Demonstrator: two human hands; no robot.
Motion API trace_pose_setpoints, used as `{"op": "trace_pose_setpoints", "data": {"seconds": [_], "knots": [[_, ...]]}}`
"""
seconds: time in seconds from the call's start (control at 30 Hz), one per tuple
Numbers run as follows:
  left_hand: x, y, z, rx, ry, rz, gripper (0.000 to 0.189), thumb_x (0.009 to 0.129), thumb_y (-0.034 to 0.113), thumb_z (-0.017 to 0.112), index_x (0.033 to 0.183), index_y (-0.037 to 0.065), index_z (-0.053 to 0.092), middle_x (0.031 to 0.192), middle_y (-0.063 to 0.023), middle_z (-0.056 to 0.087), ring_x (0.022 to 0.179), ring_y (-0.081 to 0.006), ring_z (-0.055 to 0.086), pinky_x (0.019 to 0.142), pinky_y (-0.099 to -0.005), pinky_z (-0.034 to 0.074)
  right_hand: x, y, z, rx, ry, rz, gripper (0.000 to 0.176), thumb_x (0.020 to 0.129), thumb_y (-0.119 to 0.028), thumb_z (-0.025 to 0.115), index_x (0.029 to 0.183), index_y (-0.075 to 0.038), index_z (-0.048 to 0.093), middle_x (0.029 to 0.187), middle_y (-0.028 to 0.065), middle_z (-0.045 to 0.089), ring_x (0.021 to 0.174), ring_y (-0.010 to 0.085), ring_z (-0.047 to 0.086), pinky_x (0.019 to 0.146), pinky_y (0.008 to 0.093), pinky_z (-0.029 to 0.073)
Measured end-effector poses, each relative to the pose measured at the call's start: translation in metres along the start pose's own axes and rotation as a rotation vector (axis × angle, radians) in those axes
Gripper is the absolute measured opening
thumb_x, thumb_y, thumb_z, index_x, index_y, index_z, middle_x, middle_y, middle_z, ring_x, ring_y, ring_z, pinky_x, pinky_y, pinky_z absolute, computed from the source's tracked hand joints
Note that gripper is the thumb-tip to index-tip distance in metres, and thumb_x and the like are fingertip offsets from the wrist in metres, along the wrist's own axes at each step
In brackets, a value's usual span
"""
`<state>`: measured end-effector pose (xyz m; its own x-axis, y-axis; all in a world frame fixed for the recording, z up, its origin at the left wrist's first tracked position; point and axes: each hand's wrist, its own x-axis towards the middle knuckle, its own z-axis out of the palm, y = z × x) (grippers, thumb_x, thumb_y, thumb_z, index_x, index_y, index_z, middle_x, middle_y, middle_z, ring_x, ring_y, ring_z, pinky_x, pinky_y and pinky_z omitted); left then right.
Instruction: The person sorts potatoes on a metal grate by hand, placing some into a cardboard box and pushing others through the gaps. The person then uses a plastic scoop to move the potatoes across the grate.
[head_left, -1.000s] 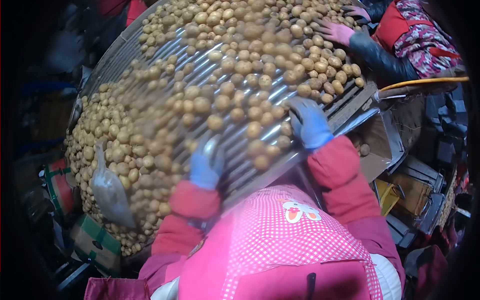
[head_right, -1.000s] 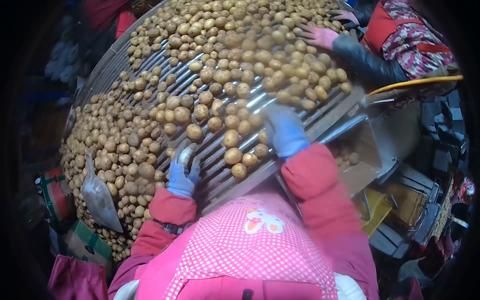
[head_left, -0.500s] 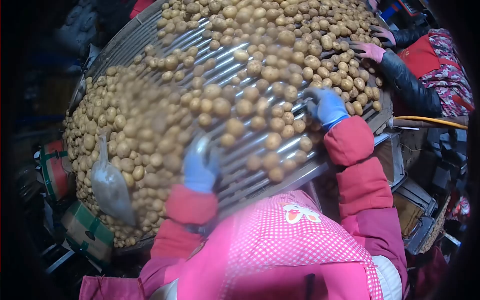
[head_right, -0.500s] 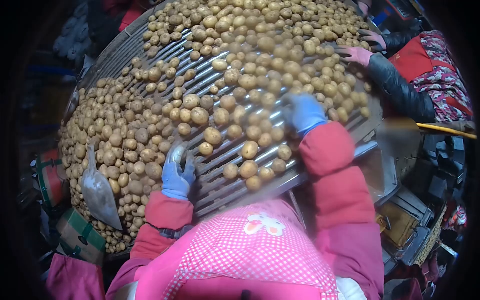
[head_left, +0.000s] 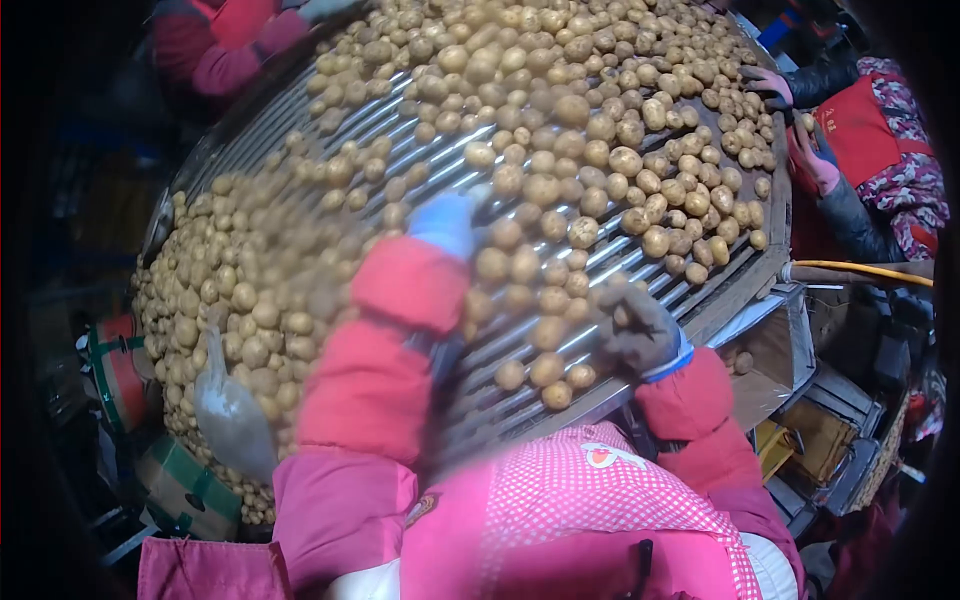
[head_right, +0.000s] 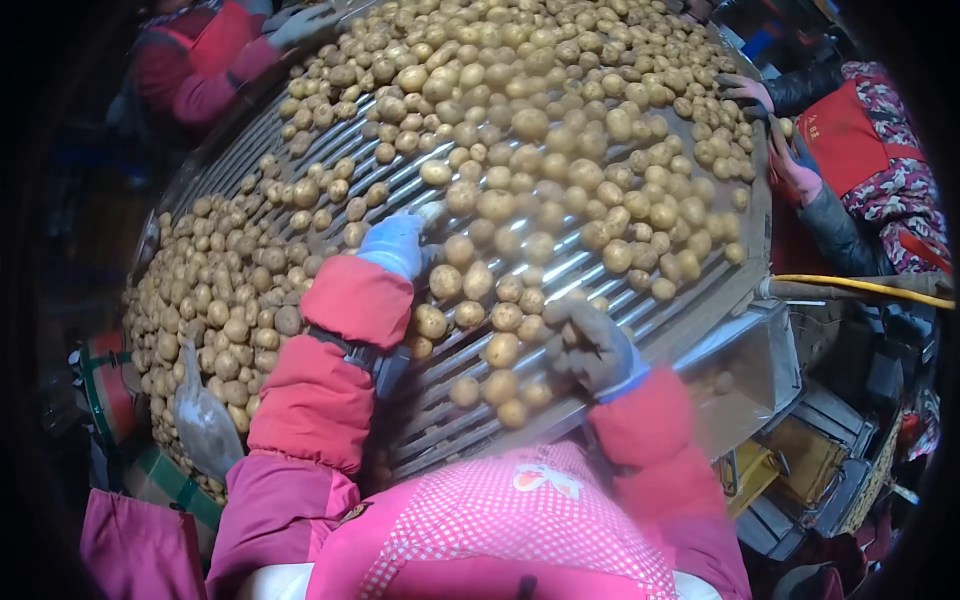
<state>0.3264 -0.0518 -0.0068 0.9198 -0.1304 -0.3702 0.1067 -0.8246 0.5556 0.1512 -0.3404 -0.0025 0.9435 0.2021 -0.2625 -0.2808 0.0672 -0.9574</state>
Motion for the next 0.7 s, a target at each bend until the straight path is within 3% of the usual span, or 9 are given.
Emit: {"op": "trace_pose_setpoints", "data": {"seconds": [0.1,0.17,0.27,0.33,0.4,0.47,0.57,0.67,0.7], "knots": [[0.010,0.010,0.004,-0.777,-0.059,-0.390,0.037,0.094,0.024,0.073,0.126,0.005,0.066,0.115,-0.0153,0.070,0.102,-0.0296,0.069,0.088,-0.0394,0.057,-0.016,0.008,-0.010,0.008,-0.020,0.029,0.022,0.098,0.002,0.055,0.119,-0.002,0.063,0.087,0.0027,0.062,0.075,0.0088,0.059,0.062,0.0199,0.046],[0.033,-0.008,0.019,-0.806,-0.045,-0.345,0.034,0.096,0.020,0.071,0.124,0.002,0.067,0.112,-0.0136,0.070,0.099,-0.0274,0.070,0.085,-0.0383,0.058,-0.014,0.010,-0.009,0.071,-0.010,-0.016,0.019,0.101,0.001,0.052,0.117,-0.002,0.063,0.087,0.0028,0.061,0.073,0.0076,0.057,0.061,0.0181,0.044],[0.077,-0.043,0.046,-0.279,-0.092,0.030,0.032,0.104,0.026,0.052,0.122,0.006,0.069,0.113,-0.0181,0.070,0.100,-0.0328,0.068,0.091,-0.0424,0.052,-0.013,0.023,-0.010,0.422,0.070,0.180,0.017,0.103,-0.001,0.051,0.115,0.000,0.063,0.089,0.0037,0.059,0.073,0.0064,0.054,0.059,0.0165,0.041],[0.075,-0.024,0.041,-0.184,-0.012,0.171,0.027,0.103,0.022,0.051,0.118,0.009,0.070,0.113,-0.0193,0.070,0.104,-0.0331,0.069,0.093,-0.0430,0.053,-0.012,0.022,-0.007,0.227,0.062,0.061,0.016,0.103,-0.003,0.052,0.114,0.001,0.064,0.089,0.0049,0.059,0.071,0.0067,0.053,0.057,0.0168,0.040],[0.040,0.009,0.013,0.072,-0.078,0.103,0.027,0.103,0.020,0.052,0.119,0.011,0.070,0.115,-0.0206,0.070,0.107,-0.0351,0.069,0.092,-0.0442,0.054,-0.014,0.024,-0.011,0.376,0.081,0.114,0.017,0.103,-0.004,0.054,0.115,0.002,0.065,0.090,0.0077,0.061,0.071,0.0084,0.054,0.055,0.0178,0.039],[0.045,-0.025,0.041,-0.117,0.009,0.161,0.026,0.100,0.018,0.052,0.118,0.015,0.071,0.115,-0.0228,0.069,0.108,-0.0386,0.069,0.090,-0.0483,0.056,-0.011,0.019,-0.015,0.771,0.125,0.322,0.018,0.102,-0.003,0.054,0.116,0.002,0.065,0.091,0.0087,0.061,0.071,0.0093,0.054,0.055,0.0181,0.039],[-0.001,-0.005,0.023,0.392,0.074,0.255,0.026,0.097,0.015,0.055,0.116,0.021,0.072,0.111,-0.0230,0.068,0.106,-0.0416,0.068,0.090,-0.0507,0.056,-0.009,0.021,-0.013,0.645,0.113,0.270,0.019,0.102,-0.003,0.054,0.115,0.000,0.067,0.092,0.0101,0.061,0.072,0.0099,0.055,0.055,0.0183,0.040],[0.008,0.003,0.017,0.312,-0.105,0.109,0.048,0.083,-0.001,0.074,0.127,0.018,0.071,0.116,-0.0067,0.069,0.102,-0.0209,0.067,0.093,-0.0352,0.056,-0.018,0.018,-0.015,0.551,0.084,0.198,0.018,0.101,-0.005,0.057,0.115,-0.003,0.068,0.093,0.0096,0.061,0.073,0.0094,0.055,0.057,0.0176,0.041],[0.005,0.005,0.019,0.253,-0.047,0.140,0.049,0.082,-0.006,0.071,0.124,0.018,0.072,0.109,-0.0081,0.070,0.102,-0.0212,0.067,0.092,-0.0349,0.055,-0.018,0.015,-0.014,0.537,0.085,0.186,0.018,0.100,-0.006,0.058,0.115,-0.004,0.068,0.094,0.0094,0.061,0.073,0.0092,0.055,0.058,0.0173,0.042]]}}
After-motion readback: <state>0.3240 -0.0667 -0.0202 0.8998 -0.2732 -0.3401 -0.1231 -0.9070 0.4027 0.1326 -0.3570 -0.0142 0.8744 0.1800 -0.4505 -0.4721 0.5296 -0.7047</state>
